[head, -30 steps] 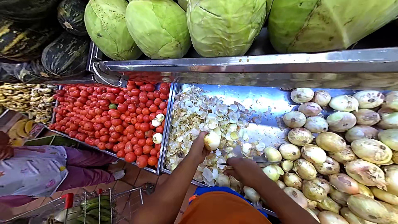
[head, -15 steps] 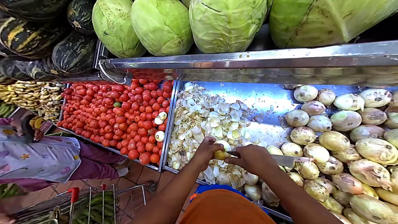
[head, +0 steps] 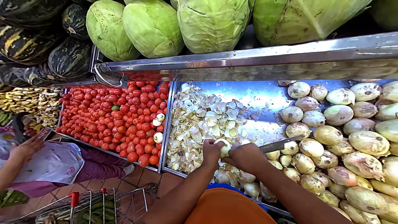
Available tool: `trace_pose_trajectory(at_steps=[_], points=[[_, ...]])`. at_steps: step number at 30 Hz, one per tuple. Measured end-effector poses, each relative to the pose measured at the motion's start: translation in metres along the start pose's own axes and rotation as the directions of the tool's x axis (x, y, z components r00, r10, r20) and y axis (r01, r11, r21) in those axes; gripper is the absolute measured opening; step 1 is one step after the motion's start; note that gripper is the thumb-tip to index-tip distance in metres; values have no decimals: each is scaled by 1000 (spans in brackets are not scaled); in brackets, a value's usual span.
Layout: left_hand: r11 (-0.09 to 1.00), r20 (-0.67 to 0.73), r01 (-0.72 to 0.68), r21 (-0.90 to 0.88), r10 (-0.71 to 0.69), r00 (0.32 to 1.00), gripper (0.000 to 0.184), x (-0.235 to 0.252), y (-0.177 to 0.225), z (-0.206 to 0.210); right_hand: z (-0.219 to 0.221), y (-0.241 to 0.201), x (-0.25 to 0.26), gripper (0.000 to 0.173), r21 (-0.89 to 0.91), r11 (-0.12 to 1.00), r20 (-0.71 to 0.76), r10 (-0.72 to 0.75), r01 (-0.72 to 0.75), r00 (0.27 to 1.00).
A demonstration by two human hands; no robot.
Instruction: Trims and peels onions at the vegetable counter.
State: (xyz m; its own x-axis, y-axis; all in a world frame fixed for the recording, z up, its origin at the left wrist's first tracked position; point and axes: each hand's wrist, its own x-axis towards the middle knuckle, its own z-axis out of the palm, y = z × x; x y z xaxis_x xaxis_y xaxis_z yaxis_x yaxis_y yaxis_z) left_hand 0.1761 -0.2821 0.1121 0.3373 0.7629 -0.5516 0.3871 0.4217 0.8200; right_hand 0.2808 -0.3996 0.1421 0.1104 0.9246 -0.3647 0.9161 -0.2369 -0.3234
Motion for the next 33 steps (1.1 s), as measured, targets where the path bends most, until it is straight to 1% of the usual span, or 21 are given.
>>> trace_pose_trajectory(at_steps=[1,2,3,4,5,6,8,12,13,15,17,19,21,22,23,26,28,29,30,31,33], points=[[999,-11,34,-15,-34,999,42,11,1,-2,6,-7,-4,75,32,999,38,-41,40,998],[995,16,88,-45,-87,996,43,22,6,-6,14,-14,-7,75,54,996,57,-79,76,995],[984,80,159,-76,-153,985,45,28,15,-13,21,-18,-9,72,75,994,89,-81,75,993],[971,139,213,-106,-198,970,47,32,25,-19,25,-17,-8,63,107,994,118,-41,28,992],[963,188,240,-124,-215,958,47,30,34,-24,24,-14,-7,53,146,988,131,26,-45,991],[959,221,249,-132,-216,951,46,24,42,-29,21,-9,-8,48,191,976,128,85,-109,988],[964,262,231,-131,-191,946,42,17,46,-37,9,3,-12,52,249,954,80,149,-164,986],[989,342,146,-27,-129,931,36,11,42,-40,-6,22,-16,63,280,953,-139,161,-117,977],[992,363,127,2,-119,924,34,7,43,-38,-11,25,-15,64,275,955,-151,155,-109,976],[994,393,95,56,-110,913,34,1,45,-36,-21,31,-10,67,267,958,-111,141,-107,984],[992,425,64,107,-104,899,34,-3,47,-35,-26,33,-6,67,245,967,-115,106,-75,988],[987,439,49,151,-112,892,32,-7,50,-34,-24,33,-4,67,218,976,-153,50,-15,987],[987,415,74,146,-129,901,33,-9,52,-32,-13,31,-6,67,141,987,-252,-46,84,967],[987,392,103,120,-143,909,37,-9,54,-32,-8,27,-7,68,93,987,-268,-103,132,958],[986,367,144,84,-165,915,42,-8,55,-31,-3,21,-9,70,64,984,-228,-145,164,963],[973,326,232,-1,-219,920,52,-5,61,-32,9,1,-15,72,82,970,24,-231,228,973],[972,330,234,-7,-218,918,50,-5,63,-33,12,0,-16,61,116,971,97,-222,210,970],[975,335,223,0,-210,919,48,-6,63,-33,6,2,-18,56,160,972,96,-187,170,978],[979,342,205,8,-195,919,45,-7,63,-33,-1,5,-20,53,204,970,55,-143,129,988],[983,352,182,22,-178,919,43,-7,63,-33,-8,8,-23,55,239,966,-18,-93,94,996],[991,367,125,57,-137,920,41,-10,60,-34,-15,14,-26,60,250,965,-239,-17,79,971]])
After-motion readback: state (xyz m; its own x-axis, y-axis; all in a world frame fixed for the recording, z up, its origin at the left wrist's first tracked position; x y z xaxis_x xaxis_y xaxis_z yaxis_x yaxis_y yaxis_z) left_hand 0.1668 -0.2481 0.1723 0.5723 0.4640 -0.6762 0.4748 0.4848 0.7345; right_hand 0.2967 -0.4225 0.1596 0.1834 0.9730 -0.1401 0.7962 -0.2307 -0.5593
